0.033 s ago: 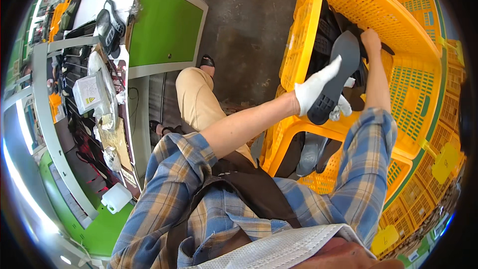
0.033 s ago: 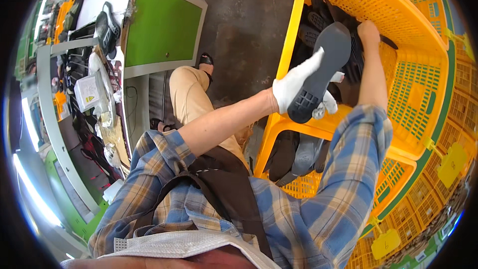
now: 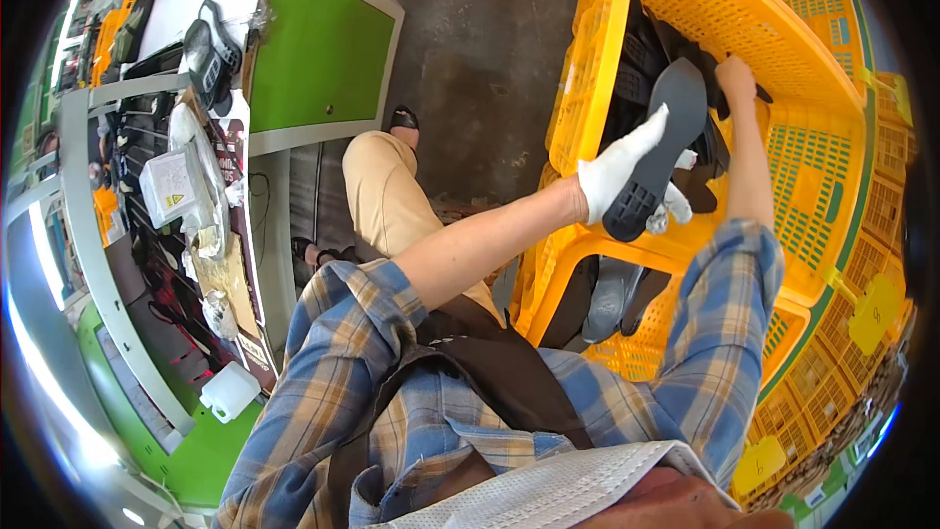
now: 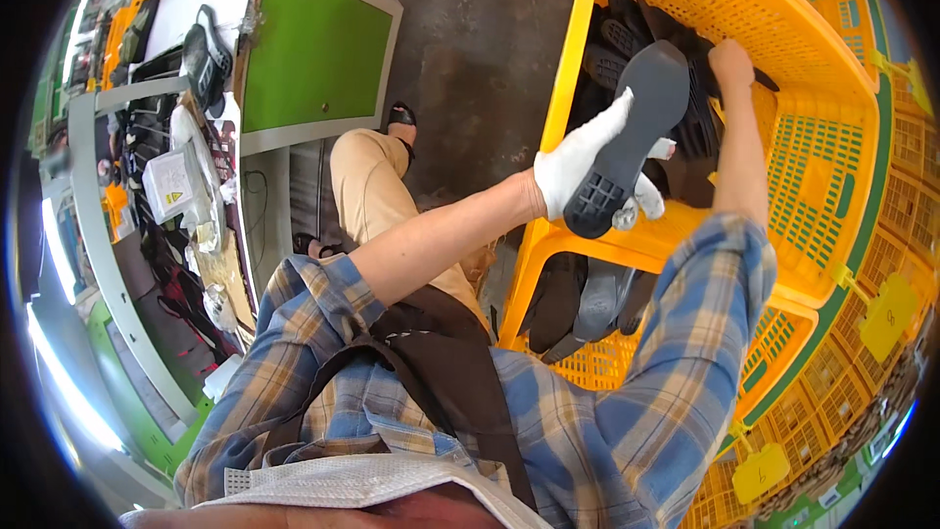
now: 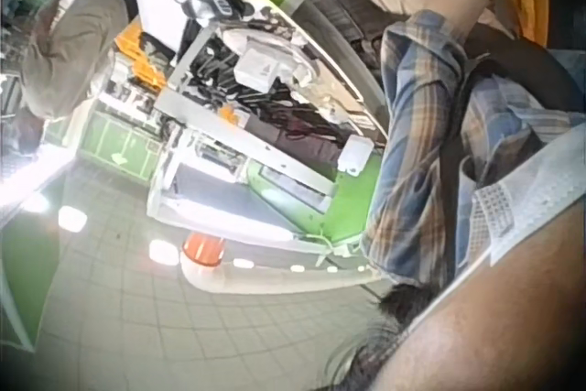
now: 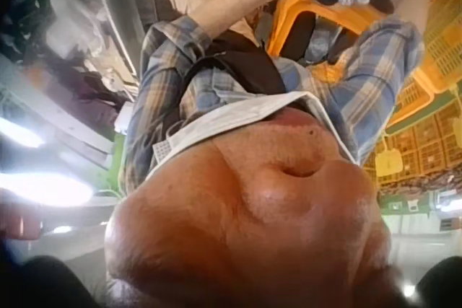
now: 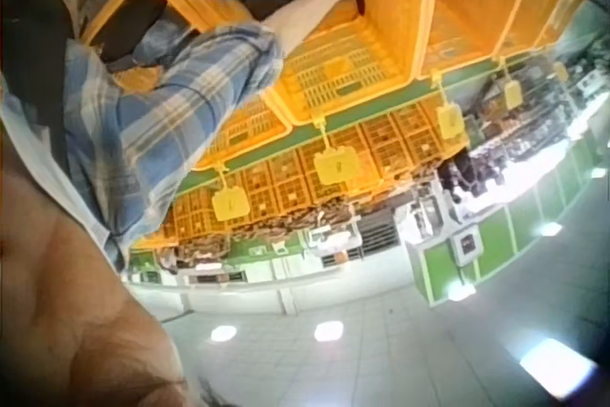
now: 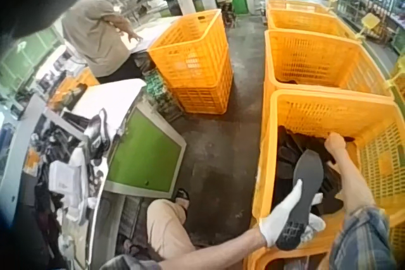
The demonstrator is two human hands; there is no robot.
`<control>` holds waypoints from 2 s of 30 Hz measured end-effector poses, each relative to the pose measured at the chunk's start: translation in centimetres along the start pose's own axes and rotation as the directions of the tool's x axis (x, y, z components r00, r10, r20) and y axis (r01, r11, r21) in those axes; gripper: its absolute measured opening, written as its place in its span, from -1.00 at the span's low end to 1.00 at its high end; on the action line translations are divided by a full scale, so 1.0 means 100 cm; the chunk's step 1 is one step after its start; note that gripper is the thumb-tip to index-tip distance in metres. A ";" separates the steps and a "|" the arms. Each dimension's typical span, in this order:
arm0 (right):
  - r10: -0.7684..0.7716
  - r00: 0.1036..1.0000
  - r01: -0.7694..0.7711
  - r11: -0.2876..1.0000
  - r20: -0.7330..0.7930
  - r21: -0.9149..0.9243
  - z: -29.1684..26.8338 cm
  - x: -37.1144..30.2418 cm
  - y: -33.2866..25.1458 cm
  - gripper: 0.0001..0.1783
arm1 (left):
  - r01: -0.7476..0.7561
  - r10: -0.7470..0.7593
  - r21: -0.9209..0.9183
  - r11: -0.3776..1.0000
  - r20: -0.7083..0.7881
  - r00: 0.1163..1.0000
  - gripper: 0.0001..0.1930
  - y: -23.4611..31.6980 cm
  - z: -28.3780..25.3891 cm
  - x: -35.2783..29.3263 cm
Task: Applying glue to shoe soles and organizing them for assembly.
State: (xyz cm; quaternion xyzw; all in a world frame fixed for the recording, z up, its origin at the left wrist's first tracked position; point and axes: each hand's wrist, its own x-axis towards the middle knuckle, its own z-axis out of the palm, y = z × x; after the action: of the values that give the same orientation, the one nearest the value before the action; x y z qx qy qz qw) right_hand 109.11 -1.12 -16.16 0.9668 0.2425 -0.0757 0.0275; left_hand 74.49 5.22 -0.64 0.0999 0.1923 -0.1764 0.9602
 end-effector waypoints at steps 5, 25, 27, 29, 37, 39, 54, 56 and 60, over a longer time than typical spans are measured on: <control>-0.284 0.904 0.367 0.899 -0.319 0.239 -0.116 -0.136 0.012 -0.56 | -0.008 0.015 0.090 0.996 -0.086 0.996 -0.05 0.000 0.001 0.003; -0.165 0.916 -0.089 0.804 0.364 0.588 0.060 -0.025 0.010 0.40 | -0.162 0.172 0.060 0.985 -0.232 0.958 -0.75 -0.012 -0.006 0.010; -0.224 0.889 -0.113 0.738 0.400 0.666 0.073 -0.024 0.014 0.46 | -0.142 0.153 0.062 0.988 -0.235 0.960 -0.74 -0.011 -0.005 0.009; -0.244 0.886 -0.092 0.741 0.394 0.665 0.075 -0.024 0.021 0.43 | -0.125 0.138 0.072 0.990 -0.226 0.964 -0.72 -0.011 -0.005 0.010; -0.147 0.989 0.122 0.913 0.034 0.389 0.078 -0.022 0.026 0.02 | -0.103 0.118 0.076 0.992 -0.223 0.968 -0.68 -0.012 -0.005 0.009; -0.082 0.997 0.078 0.904 -0.009 0.419 0.085 -0.021 0.023 0.01 | -0.102 0.115 0.071 0.992 -0.218 0.969 -0.69 -0.012 -0.005 0.009; -0.048 0.978 0.126 0.910 -0.201 0.394 0.060 -0.034 0.045 -0.15 | -0.066 0.078 0.071 0.995 -0.185 0.980 -0.72 -0.007 -0.004 0.006; 0.007 0.955 0.141 0.870 -0.298 0.472 0.023 -0.040 0.049 -0.19 | -0.012 0.022 0.050 0.999 -0.203 0.979 -0.73 -0.006 -0.004 0.006; 0.066 0.906 0.352 0.429 -0.418 0.832 -0.072 -0.083 0.036 -0.44 | 0.045 -0.033 0.071 0.996 -0.164 0.986 -0.35 -0.001 0.000 0.004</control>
State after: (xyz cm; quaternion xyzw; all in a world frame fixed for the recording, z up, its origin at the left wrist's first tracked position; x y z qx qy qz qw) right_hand 104.54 -7.51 -7.70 0.8028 0.2489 -0.0004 -0.5418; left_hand 74.82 4.96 -0.84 0.1458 0.2650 -0.1934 0.9333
